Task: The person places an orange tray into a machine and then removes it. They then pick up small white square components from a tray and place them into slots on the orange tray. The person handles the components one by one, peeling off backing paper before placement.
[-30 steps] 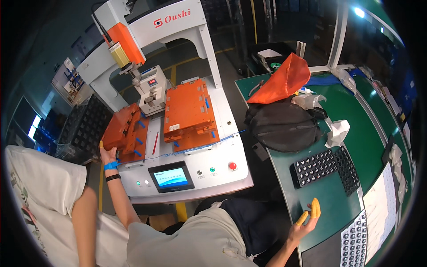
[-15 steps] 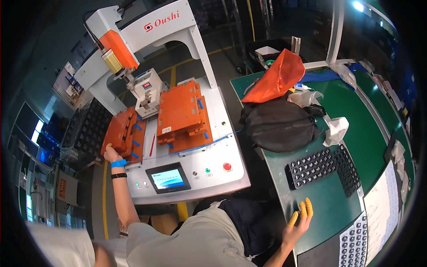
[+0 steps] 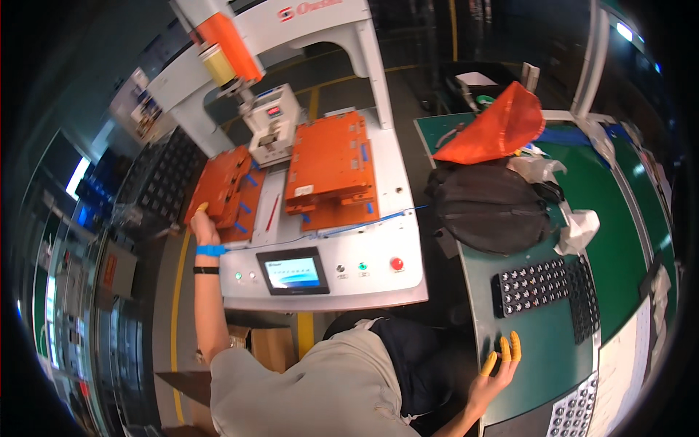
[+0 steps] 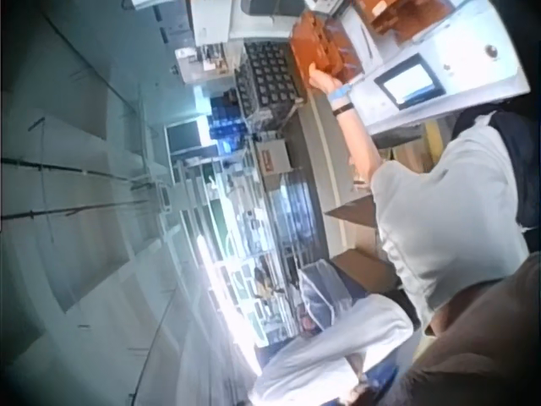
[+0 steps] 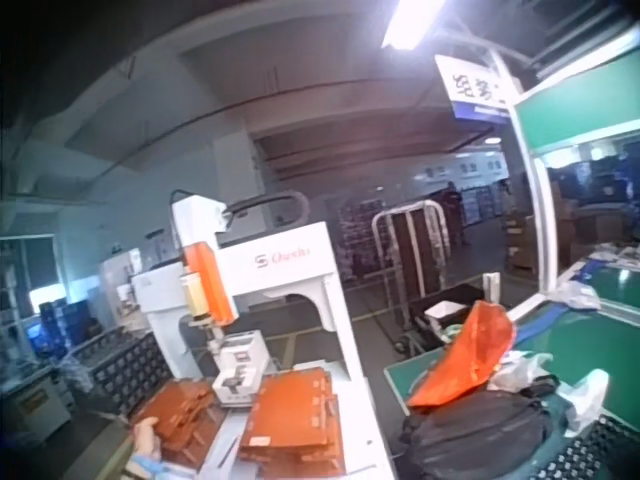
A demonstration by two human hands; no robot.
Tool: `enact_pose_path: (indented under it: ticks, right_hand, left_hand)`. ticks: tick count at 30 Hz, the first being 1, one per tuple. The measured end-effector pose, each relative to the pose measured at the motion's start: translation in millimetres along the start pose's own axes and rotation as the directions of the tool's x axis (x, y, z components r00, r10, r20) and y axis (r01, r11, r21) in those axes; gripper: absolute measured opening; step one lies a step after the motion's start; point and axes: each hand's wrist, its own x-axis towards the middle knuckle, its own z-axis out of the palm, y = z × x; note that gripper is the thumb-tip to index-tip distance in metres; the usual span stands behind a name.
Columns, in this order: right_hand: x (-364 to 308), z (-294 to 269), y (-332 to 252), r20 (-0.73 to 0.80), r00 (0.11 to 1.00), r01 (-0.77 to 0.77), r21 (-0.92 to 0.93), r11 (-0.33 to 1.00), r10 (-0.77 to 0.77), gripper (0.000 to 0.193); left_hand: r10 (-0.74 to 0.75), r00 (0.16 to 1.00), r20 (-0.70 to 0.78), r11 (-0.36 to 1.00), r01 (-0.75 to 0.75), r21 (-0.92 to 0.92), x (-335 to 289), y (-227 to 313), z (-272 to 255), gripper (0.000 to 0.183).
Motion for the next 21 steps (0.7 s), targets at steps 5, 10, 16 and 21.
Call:
enact_pose_path:
  ticks: [5,10,16,21]
  right_hand:
    - [-0.6,1.0,-3.4,-0.008,1.0,0.022,-0.048,0.999,-0.022,0.03]
    - [-0.6,-0.5,2.3,0.015,0.999,0.047,-0.063,0.997,-0.047,0.03]
    - [1.9,-1.3,0.5,0.025,0.998,0.051,-0.079,0.996,-0.049,0.029]
    - [3.3,4.7,6.6,0.031,0.999,0.039,0.011,0.999,-0.04,0.029]
  left_hand:
    - [-0.101,0.989,-0.11,0.991,0.09,-0.097,-23.8,-5.9,-13.6,0.03]
    - [0.195,0.927,-0.321,0.924,-0.064,0.376,-60.1,-40.4,-52.2,0.055]
    - [0.543,0.838,-0.045,0.51,-0.287,0.811,-59.6,-110.0,-95.2,0.06]
    - [0.148,0.985,0.089,0.357,-0.137,0.924,-58.6,-252.4,-214.1,0.055]
